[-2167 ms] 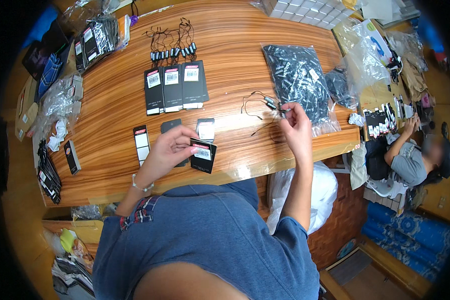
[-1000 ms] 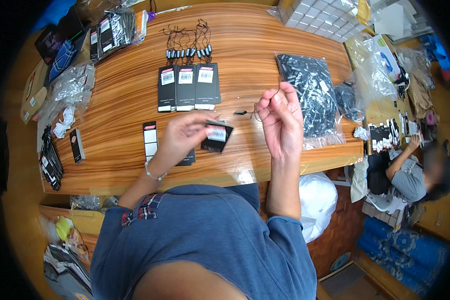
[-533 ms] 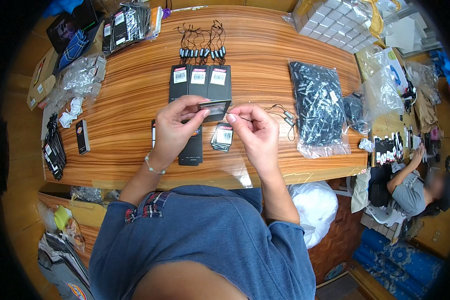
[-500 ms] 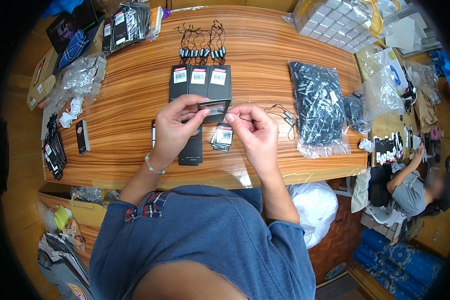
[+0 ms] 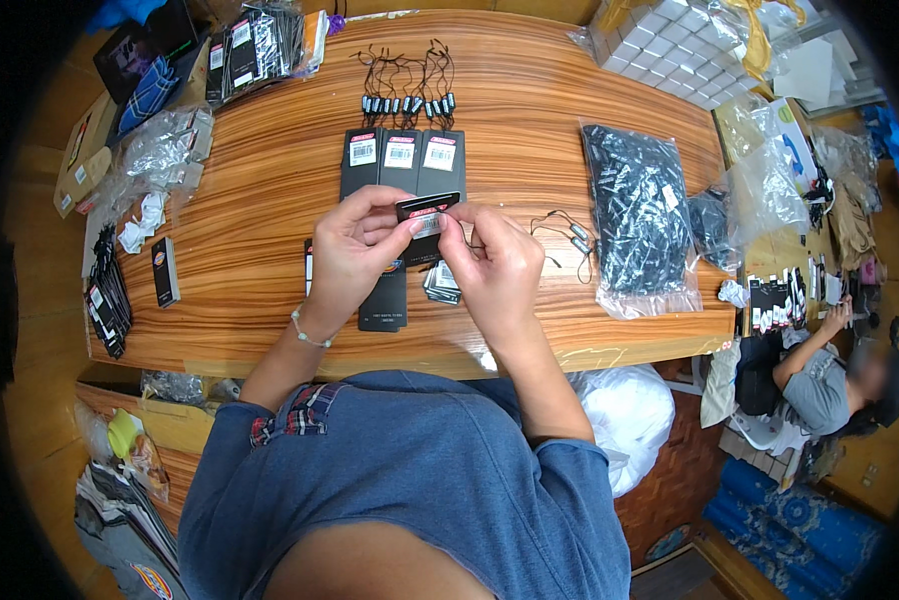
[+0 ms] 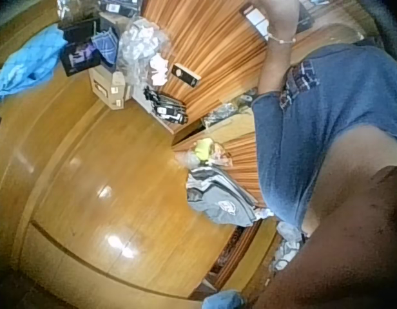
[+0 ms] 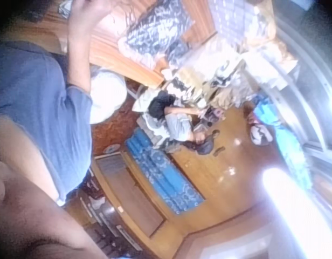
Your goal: The person sits at a wooden table and assembles small electronic keychains by attaching black cords to rectangular tags. They handle the components by hand, threading the cords through the tags and placing the finished items on the table.
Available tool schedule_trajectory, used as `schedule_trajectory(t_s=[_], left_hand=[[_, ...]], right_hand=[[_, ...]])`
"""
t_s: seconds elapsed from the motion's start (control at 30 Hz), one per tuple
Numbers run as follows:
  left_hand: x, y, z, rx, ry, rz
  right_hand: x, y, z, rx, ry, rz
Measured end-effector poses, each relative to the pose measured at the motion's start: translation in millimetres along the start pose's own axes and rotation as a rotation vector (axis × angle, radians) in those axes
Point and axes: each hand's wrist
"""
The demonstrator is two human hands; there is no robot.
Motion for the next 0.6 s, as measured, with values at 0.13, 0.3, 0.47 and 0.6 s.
schedule_trajectory(t_s=[0.13,0.3,0.47,0.6], left_hand=[[1.5,1.2,-0.3,-0.015,-0.002,-0.013],[1.3,1.6,0.5,-0.037,0.010,-0.003],[2.2,1.4,-0.2,-0.050,0.017,0.016],[9.0,3.2,-2.4,-0.040,0.138,0.200]], right_hand=[[3.4,3.9,0.1,-0.001,0.011,0.061],[2.4,5.4,2.4,-0.009,-0.029,0.030],[3.1,8.1,4.2,0.010,-0.144,-0.034],[0.6,8.5,2.9,-0.028,-0.013,0.037]])
Point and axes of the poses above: each hand's wrist, its own z-axis towards the middle knuckle, its own y-axis out of the palm, x = y × z, and after that the axes turned 1 degree about z, right-handed
